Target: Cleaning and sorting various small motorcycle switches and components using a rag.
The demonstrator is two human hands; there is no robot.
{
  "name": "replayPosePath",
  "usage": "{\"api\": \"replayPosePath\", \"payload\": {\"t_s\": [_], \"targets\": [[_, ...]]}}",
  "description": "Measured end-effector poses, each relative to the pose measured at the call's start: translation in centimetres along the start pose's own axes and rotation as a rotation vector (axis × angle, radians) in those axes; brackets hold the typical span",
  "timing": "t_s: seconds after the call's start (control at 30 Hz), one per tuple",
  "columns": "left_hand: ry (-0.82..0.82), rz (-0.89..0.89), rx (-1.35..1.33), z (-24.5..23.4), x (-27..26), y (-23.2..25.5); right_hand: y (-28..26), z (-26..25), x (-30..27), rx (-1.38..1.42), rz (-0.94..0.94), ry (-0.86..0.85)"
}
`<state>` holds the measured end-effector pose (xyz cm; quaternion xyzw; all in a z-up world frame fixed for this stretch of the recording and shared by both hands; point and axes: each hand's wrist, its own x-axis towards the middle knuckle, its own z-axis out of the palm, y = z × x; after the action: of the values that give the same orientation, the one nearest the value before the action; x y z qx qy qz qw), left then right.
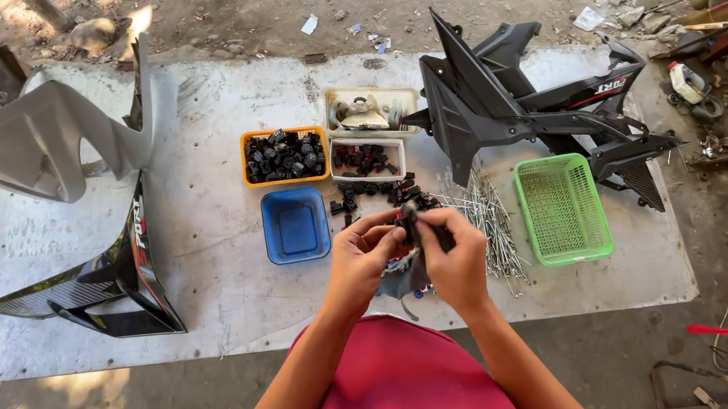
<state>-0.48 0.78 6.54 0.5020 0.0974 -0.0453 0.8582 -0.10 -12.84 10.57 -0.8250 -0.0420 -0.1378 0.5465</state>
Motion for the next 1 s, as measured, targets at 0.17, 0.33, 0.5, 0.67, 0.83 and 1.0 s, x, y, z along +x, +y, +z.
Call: {"api": "replayPosePath", "payload": {"t_s": [0.17, 0.33, 0.5, 0.67, 0.83, 1.0], "targets": [[0.073, 0.022, -0.002, 0.3, 0.0, 0.7, -1.4, 0.1, 0.0, 0.068, 0.080, 0.037], [0.175, 0.007, -0.031, 0.3, 0.2, -0.4, -0.4, 1.0, -0.4, 0.072, 0.090, -0.052], [0.199, -0.031, -0.100, 0.3, 0.5, -0.8, 0.8, 1.2, 0.0, 0.098, 0.093, -0.068], [0.265, -0.016, -0.241, -0.7, 1.7, -1.5, 1.1, 1.0, -0.7, 0.235, 0.222, -0.149], [0.250, -0.061, -0.331, 0.3, 0.5, -1.7, 4.4, 2.6, -0.8, 0.889, 0.583, -0.106], [0.228, 0.031, -0.185, 0.0, 0.2, -1.5, 4.4, 2.7, -1.7, 1.055, 0.905, -0.303]]}}
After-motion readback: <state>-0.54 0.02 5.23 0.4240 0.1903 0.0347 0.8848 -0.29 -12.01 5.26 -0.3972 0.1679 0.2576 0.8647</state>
